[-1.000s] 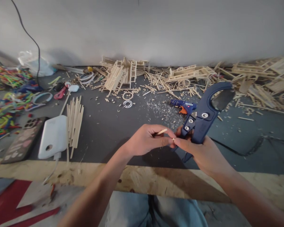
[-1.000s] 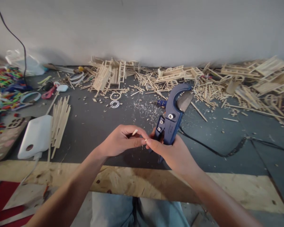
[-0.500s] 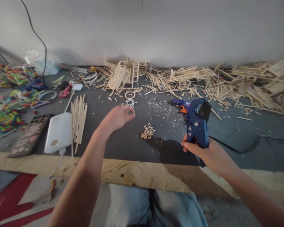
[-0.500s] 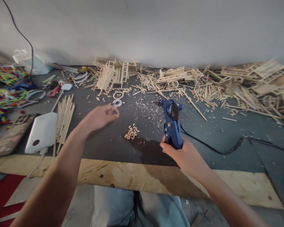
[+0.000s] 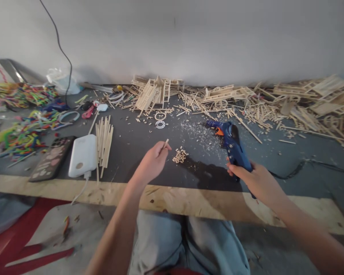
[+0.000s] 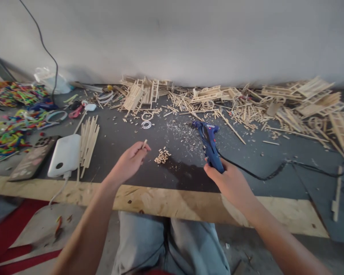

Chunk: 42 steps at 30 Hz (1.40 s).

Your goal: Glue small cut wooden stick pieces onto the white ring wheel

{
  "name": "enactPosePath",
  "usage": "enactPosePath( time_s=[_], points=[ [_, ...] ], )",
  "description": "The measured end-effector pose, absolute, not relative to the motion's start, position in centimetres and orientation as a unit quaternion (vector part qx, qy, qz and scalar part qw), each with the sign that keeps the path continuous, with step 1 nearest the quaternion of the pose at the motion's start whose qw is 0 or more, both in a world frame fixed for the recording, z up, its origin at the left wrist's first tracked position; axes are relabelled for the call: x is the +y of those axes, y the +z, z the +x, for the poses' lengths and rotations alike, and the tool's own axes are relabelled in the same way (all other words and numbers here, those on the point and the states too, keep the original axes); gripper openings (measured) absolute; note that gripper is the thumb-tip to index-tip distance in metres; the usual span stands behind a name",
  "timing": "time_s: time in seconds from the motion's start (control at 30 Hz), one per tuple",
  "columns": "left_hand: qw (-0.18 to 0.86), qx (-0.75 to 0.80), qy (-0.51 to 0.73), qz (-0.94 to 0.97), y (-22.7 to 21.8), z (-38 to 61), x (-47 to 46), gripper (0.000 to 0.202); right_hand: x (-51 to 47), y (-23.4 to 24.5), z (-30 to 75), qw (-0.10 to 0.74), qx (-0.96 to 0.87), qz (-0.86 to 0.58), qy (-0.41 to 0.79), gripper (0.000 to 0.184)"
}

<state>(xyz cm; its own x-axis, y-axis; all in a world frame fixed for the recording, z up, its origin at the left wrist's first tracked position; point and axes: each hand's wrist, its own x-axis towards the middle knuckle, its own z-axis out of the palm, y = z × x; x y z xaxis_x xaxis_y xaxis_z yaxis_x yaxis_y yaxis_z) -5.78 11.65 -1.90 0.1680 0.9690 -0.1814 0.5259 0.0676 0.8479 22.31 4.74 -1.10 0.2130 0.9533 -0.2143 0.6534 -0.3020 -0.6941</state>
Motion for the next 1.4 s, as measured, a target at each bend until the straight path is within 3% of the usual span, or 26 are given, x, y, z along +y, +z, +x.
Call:
enactPosePath(
  time_s=[0.1,0.4,0.6,0.77,0.97,1.17,1.4],
  points=[
    [0.469,0.554,0.306,0.616,-1.9,-4.2,8.6,0.024,3.8,-0.5,21.5,0.212,-0.559,-0.735,0.319,0.028],
    [0.532,0.560,0.364,0.520,-4.6,-1.7,2.9,0.034,1.8,-1.5,21.5,0.273,-0.551,-0.739,0.274,0.031],
    [0.524,0.560,0.362,0.531,-4.9,-2.0,2.9,0.034,0.7,-1.7,21.4,0.268,-0.542,-0.742,0.290,0.039],
    [0.482,0.546,0.333,0.599,-4.7,-2.2,2.8,0.035,-0.4,-3.1,20.5,0.248,-0.635,-0.682,0.265,0.051],
    [0.472,0.489,0.348,0.645,-4.7,-2.1,3.0,0.029,-0.2,-3.5,19.1,0.197,-0.692,-0.653,0.238,0.057],
    [0.505,0.490,0.356,0.615,-4.6,-2.1,2.9,0.031,0.8,-3.0,18.4,0.197,-0.696,-0.646,0.244,0.056],
    [0.508,0.489,0.332,0.626,-4.8,-2.3,2.9,0.019,1.4,-2.4,17.6,0.185,-0.700,-0.641,0.254,0.056]
  ],
)
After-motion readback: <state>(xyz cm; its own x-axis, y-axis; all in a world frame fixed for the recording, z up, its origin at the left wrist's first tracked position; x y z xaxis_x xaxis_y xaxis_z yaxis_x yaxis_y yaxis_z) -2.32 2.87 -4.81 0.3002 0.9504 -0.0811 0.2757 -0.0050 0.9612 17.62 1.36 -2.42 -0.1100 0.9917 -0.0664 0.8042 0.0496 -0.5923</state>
